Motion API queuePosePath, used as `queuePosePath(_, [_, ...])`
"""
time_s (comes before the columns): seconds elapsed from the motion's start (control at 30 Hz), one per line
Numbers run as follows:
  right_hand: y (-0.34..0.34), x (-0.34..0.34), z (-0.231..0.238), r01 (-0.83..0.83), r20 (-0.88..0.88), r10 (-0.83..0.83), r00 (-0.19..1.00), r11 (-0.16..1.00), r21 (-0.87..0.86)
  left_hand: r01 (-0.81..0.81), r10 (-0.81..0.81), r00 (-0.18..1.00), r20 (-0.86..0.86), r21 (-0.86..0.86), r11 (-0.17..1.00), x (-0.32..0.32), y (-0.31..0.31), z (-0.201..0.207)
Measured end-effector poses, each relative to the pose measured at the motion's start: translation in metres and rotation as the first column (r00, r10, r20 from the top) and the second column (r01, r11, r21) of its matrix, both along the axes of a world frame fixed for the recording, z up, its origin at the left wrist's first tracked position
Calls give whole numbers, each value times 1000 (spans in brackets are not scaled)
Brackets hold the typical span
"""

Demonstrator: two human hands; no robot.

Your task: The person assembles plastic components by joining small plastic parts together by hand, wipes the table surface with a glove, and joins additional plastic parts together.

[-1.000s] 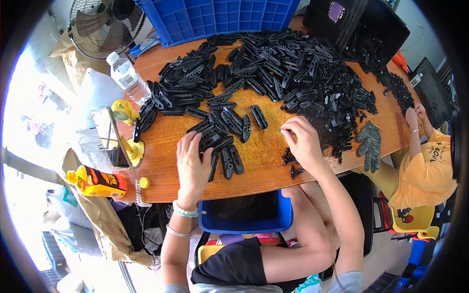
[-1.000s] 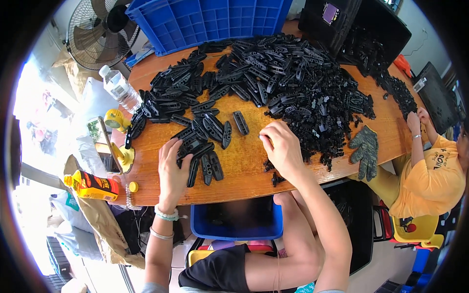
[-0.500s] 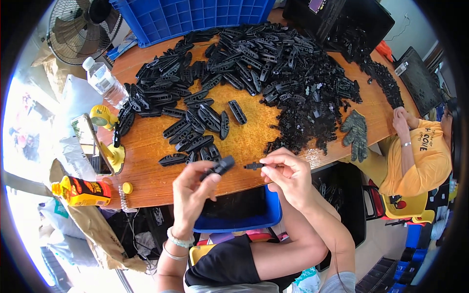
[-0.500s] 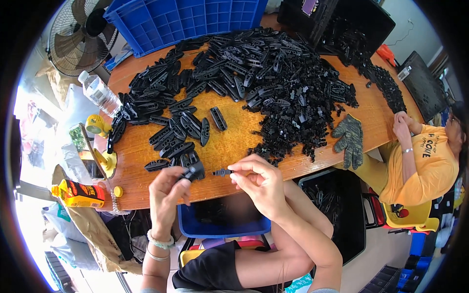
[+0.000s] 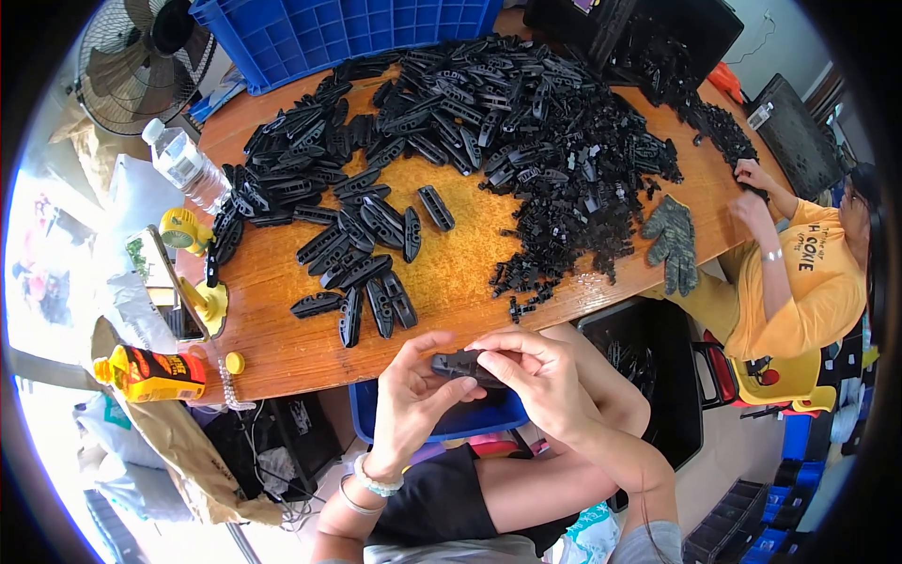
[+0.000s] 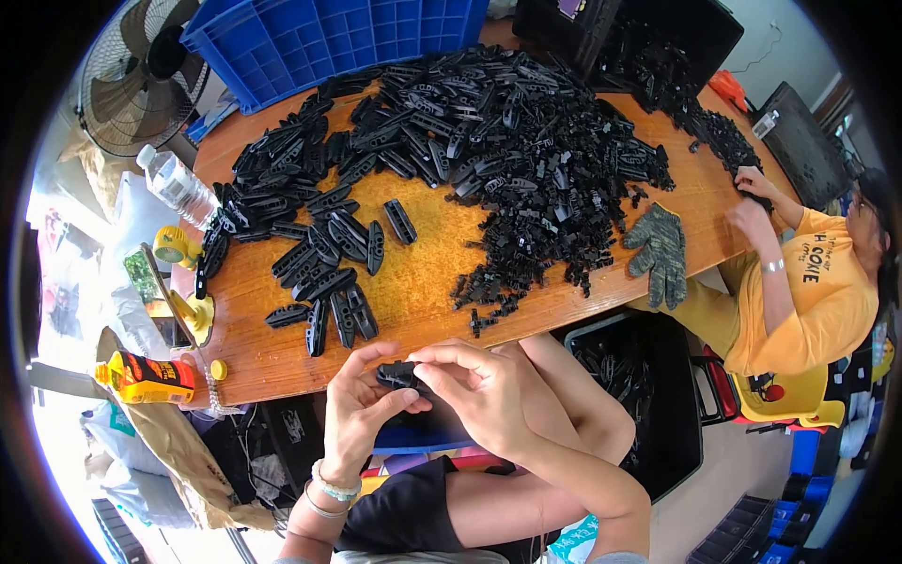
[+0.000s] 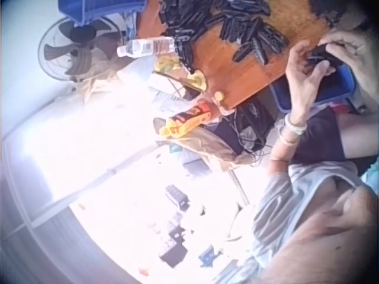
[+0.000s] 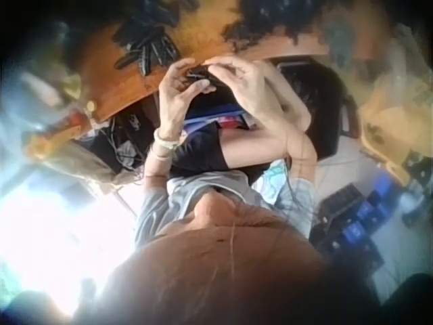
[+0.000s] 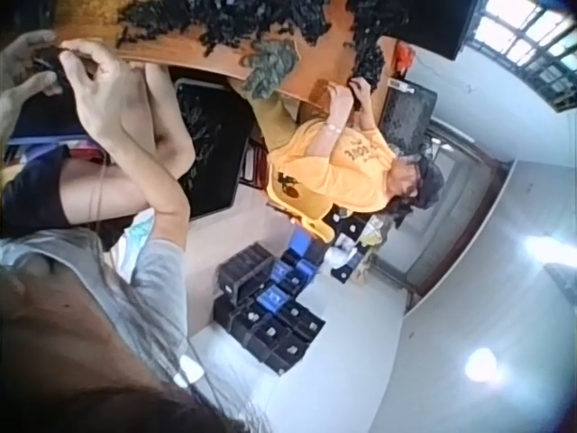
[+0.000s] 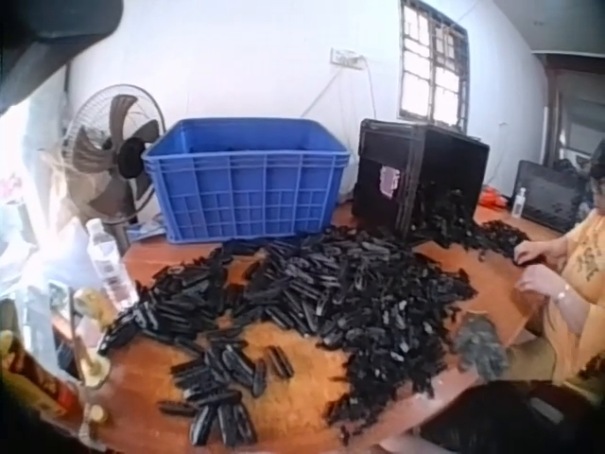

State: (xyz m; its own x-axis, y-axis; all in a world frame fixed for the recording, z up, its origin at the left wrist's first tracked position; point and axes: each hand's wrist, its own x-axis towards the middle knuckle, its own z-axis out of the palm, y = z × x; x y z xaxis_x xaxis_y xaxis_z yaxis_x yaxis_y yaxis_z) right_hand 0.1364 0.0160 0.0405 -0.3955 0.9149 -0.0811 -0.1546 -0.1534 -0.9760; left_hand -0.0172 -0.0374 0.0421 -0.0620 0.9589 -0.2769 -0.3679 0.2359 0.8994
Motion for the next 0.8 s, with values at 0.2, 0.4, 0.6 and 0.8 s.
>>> queuePosePath(0.2, [2, 5, -1, -89, 220, 9, 975, 930, 357, -74, 76, 996, -35, 64, 995, -1, -3, -5])
queuePosePath(0.4, [5, 4, 6, -203, 397, -161, 904, 656, 727, -135, 140, 989, -52, 90, 987, -4, -6, -9])
queuePosePath(0.6, [-6, 14, -8, -281, 471, 100, 876, 900, 332, -56, 65, 989, -135, 65, 996, -5, -13, -14])
queuePosePath(0.8, [11, 28, -10, -538, 553, 419, 720, 841, 63, 327, -224, 785, -577, 78, 942, -38, -15, -22])
